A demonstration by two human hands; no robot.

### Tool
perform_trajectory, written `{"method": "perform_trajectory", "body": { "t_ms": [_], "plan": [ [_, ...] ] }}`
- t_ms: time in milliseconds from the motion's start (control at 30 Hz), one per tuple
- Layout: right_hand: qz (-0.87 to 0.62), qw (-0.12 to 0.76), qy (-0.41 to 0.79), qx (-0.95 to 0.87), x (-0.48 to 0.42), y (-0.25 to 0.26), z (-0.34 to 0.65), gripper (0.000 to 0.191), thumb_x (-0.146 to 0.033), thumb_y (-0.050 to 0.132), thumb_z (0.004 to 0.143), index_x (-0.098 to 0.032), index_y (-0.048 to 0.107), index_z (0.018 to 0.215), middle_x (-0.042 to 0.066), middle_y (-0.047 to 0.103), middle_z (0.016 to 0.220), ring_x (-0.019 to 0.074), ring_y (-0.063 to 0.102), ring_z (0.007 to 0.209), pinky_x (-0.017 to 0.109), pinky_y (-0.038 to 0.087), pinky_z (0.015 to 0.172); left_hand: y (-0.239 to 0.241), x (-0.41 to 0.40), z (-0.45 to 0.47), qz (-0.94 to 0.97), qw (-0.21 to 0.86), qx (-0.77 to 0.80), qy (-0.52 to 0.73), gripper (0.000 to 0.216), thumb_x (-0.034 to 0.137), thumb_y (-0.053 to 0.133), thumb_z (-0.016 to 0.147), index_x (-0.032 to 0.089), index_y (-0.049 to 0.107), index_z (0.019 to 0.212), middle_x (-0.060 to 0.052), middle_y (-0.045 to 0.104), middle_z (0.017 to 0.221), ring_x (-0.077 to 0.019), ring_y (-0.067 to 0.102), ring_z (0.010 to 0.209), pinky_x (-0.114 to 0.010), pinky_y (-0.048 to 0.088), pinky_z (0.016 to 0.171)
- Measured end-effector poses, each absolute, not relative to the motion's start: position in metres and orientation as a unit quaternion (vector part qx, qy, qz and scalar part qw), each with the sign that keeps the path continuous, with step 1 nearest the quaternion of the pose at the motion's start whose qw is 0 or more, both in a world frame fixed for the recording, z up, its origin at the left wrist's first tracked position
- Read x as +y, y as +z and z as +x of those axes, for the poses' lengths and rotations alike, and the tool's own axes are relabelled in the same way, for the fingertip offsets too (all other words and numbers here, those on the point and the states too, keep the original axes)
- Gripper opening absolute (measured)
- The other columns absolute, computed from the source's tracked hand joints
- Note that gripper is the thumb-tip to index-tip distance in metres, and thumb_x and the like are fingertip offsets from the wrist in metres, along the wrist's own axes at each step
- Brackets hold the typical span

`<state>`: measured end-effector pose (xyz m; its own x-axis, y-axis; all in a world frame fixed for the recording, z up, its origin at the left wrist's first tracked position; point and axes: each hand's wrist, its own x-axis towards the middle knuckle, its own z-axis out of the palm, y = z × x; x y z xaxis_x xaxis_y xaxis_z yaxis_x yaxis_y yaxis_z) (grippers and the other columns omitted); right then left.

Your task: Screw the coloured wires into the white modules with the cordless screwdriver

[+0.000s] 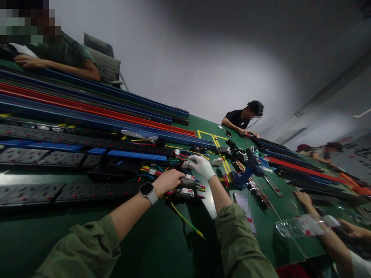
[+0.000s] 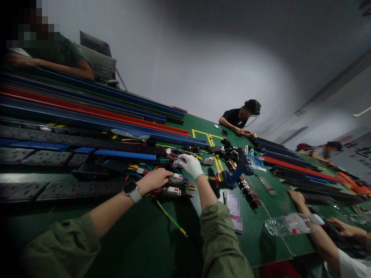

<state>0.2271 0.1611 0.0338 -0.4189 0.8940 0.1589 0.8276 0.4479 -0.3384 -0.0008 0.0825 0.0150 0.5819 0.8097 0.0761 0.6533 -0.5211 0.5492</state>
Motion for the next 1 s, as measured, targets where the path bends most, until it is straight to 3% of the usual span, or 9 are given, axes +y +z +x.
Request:
{"method": "perform_trajectory", "body": {
  "t_ms": [233,400,500,667,767,867,1000],
  "plan": [
    [-0.513,0.176,0.076,-0.836,0.15,0.037,0.23,0.047,-0.031,0.065,0.091,-0.031,0.063,0.138,0.003,0.071,0.132,0.0245,0.066,0.119,0.036,0.051,0.101,0.033,0.071,-0.001,0.861,0.194,0.448,0.145,0.034,0.032,0.06,0.093,0.027,0.069,0.125,-0.009,0.075,0.116,-0.0275,0.068,0.11,-0.033,0.05,0.091],
    [-0.505,0.247,0.052,-0.826,0.118,0.051,0.252,0.049,-0.034,0.063,0.093,-0.03,0.06,0.142,0.005,0.066,0.141,0.0262,0.061,0.128,0.043,0.046,0.111,0.05,0.07,-0.008,0.855,0.161,0.471,0.147,0.04,0.043,0.061,0.094,0.033,0.067,0.132,-0.006,0.074,0.122,-0.0276,0.068,0.113,-0.033,0.052,0.09],
    [-0.528,0.348,0.046,-0.773,0.082,0.056,0.283,0.049,-0.033,0.062,0.093,-0.029,0.059,0.142,0.007,0.064,0.142,0.0261,0.059,0.131,0.045,0.044,0.114,0.059,0.073,-0.018,0.841,0.16,0.483,0.184,0.036,0.045,0.058,0.096,0.036,0.069,0.129,-0.002,0.075,0.122,-0.0253,0.07,0.11,-0.032,0.053,0.09],
    [-0.601,0.619,0.041,-0.503,0.021,0.046,0.362,0.045,-0.037,0.062,0.092,-0.023,0.058,0.134,0.011,0.066,0.127,0.0233,0.066,0.11,0.042,0.054,0.097,0.065,0.101,-0.025,0.821,0.196,0.463,0.27,0.039,0.044,0.051,0.1,0.028,0.069,0.13,-0.004,0.074,0.125,-0.023,0.069,0.114,-0.032,0.051,0.101],
    [-0.64,0.688,-0.017,-0.343,0.013,0.04,0.411,0.059,-0.037,0.074,0.08,-0.018,0.054,0.132,0.012,0.061,0.128,0.025,0.062,0.116,0.046,0.048,0.105,0.065,0.128,-0.009,0.829,0.225,0.425,0.284,0.043,0.042,0.049,0.1,0.021,0.069,0.132,-0.007,0.07,0.132,-0.0227,0.065,0.121,-0.033,0.047,0.108],
    [-0.627,0.703,0.066,-0.33,0.034,0.041,0.447,0.08,-0.036,0.084,0.066,-0.02,0.05,0.137,0.011,0.056,0.136,0.0259,0.057,0.126,0.046,0.043,0.111,0.065,0.155,0.017,0.841,0.263,0.389,0.27,0.044,0.04,0.044,0.102,0.019,0.069,0.131,-0.007,0.068,0.136,-0.0218,0.062,0.125,-0.033,0.045,0.111],
    [-0.561,0.685,0.205,-0.417,0.078,0.049,0.464,0.069,-0.035,0.089,0.061,-0.02,0.063,0.123,0.008,0.07,0.119,0.0224,0.068,0.102,0.041,0.054,0.094,0.066,0.182,0.041,0.843,0.302,0.398,0.198,0.044,0.042,0.048,0.1,0.016,0.073,0.126,-0.009,0.069,0.134,-0.0236,0.063,0.124,-0.031,0.043,0.109]
  ]
}}
